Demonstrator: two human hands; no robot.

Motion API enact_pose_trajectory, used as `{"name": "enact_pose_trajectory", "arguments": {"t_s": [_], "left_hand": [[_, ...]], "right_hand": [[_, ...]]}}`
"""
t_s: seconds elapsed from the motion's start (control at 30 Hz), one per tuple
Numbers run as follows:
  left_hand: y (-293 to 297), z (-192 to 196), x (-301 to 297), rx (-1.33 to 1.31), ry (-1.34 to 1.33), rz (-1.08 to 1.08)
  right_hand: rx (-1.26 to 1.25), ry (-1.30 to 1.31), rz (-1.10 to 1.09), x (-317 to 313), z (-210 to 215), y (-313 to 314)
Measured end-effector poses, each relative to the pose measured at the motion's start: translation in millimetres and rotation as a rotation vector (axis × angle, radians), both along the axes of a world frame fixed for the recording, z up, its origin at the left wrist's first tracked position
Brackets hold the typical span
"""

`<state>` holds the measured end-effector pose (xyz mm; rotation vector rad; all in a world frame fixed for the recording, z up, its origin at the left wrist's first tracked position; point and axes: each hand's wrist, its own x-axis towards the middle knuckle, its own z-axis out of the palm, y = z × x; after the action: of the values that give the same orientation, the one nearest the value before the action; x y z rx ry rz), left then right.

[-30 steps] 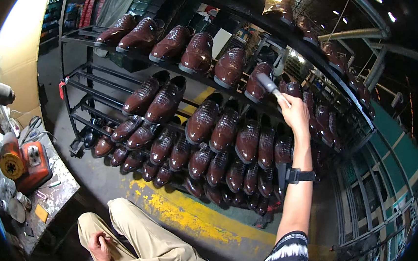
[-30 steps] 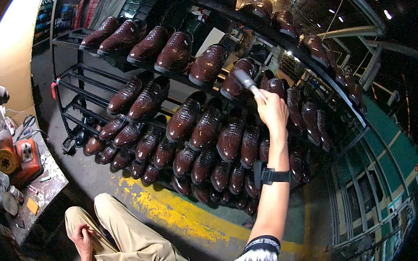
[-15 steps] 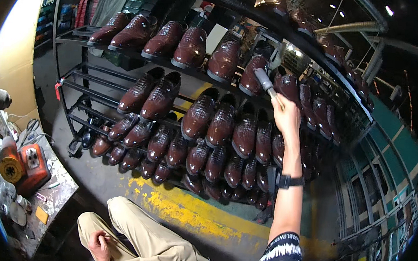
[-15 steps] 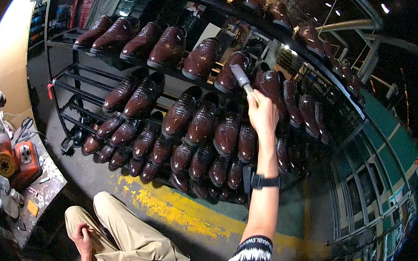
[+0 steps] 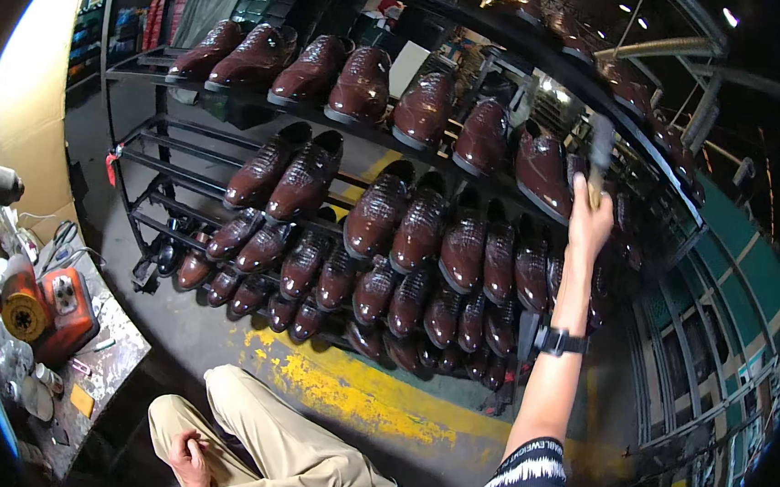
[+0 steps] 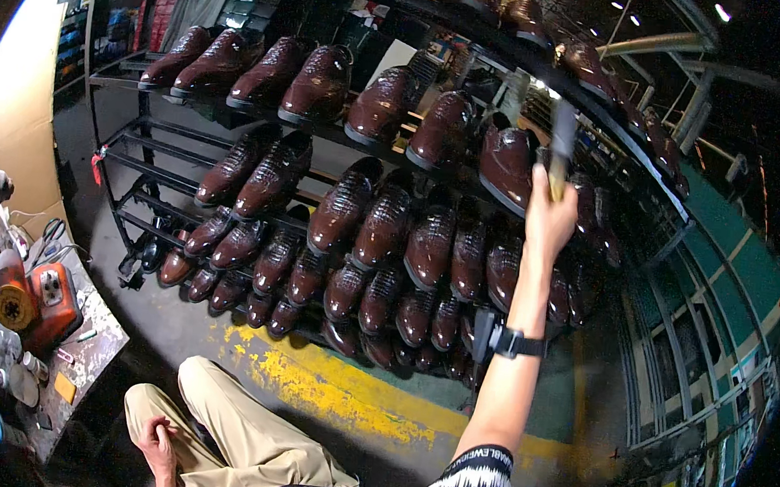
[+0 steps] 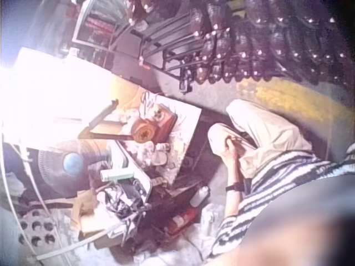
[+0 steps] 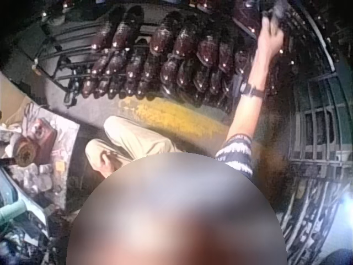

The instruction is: The recorder polishes brown leather shoes using a brush in a manufacturing workshop.

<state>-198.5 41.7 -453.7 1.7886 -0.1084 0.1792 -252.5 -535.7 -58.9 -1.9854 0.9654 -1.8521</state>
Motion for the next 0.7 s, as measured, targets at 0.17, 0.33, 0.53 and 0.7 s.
{"name": "enact_pose_trajectory", "arguments": {"t_s": [0.17,0.33,0.53,0.7], "left_hand": [[-1,-1,3,0.006,-0.010,-0.004],[-1,2,4,0.018,-0.041,-0.011],[-4,3,1,0.037,-0.060,0.029],[-6,3,0,0.026,-0.028,0.063]], "right_hand": [[0.339,-0.220,-0.006,-25,-40,-15],[0.579,-0.158,0.379,-12,-31,-6],[0.802,-0.519,0.577,11,-25,7],[0.732,-0.882,0.939,-15,-74,67]]}}
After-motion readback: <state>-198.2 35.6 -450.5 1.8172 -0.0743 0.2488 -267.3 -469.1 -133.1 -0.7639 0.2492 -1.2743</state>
